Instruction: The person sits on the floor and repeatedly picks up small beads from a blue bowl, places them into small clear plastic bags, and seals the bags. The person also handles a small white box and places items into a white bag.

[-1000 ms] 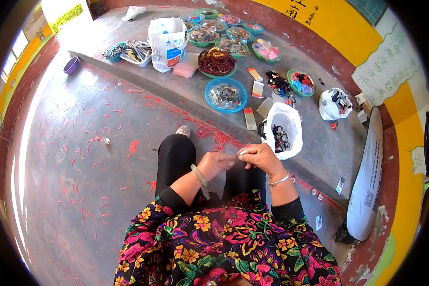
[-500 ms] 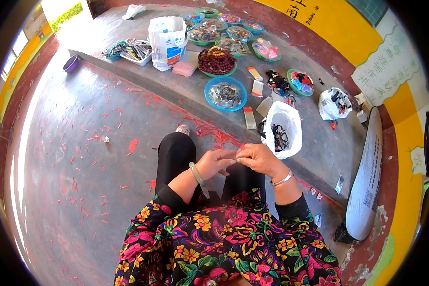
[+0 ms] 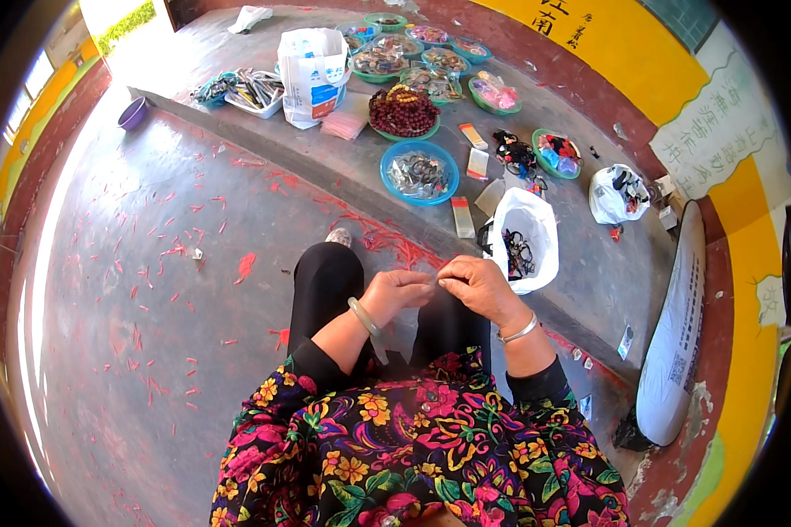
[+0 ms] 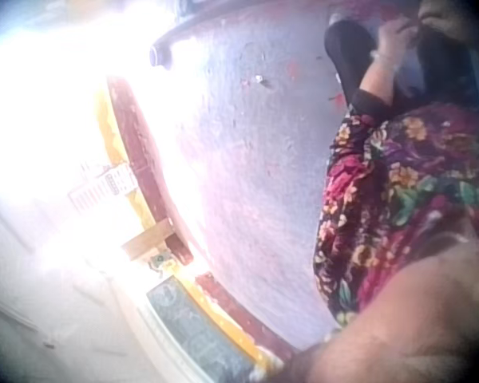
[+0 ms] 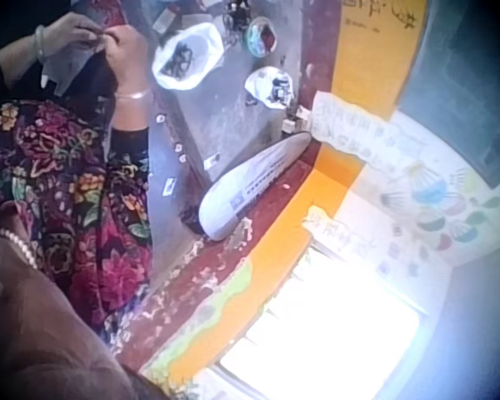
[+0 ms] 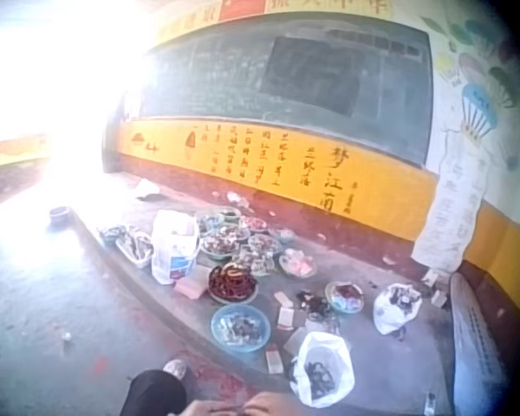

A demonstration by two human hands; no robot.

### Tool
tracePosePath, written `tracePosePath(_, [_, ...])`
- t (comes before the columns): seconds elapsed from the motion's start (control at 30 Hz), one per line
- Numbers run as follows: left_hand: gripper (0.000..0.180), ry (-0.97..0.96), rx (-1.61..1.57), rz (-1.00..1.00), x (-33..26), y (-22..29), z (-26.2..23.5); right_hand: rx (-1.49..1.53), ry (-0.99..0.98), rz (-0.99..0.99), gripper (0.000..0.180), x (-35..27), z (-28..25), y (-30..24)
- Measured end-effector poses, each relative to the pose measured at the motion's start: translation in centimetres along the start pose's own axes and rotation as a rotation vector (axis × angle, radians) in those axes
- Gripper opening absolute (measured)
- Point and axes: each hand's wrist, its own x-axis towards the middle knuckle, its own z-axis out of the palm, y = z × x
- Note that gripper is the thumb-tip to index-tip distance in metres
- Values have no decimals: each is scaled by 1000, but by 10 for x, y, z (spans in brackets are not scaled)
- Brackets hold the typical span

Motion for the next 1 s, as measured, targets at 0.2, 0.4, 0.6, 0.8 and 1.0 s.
tracePosePath(0.2, [26,-34,2,6,-2,5,3,64,7,35,11,-2,5,3])
tracePosePath(0.4, [26,-1,133,9,-5,11,11,106,-88,59,12,-3,7,3])
tracePosePath(0.6, [24,14,69,47,2,-2,7,82,6,-40,12,-4,15,9])
tracePosePath(0.8, [24,-10,-126,56,3,-2,9,-16,66,-121,14,-4,18,29])
tracePosePath(1.0, [24,-37,-303,75,10,-6,7,30,116,-151,13,-5,11,33])
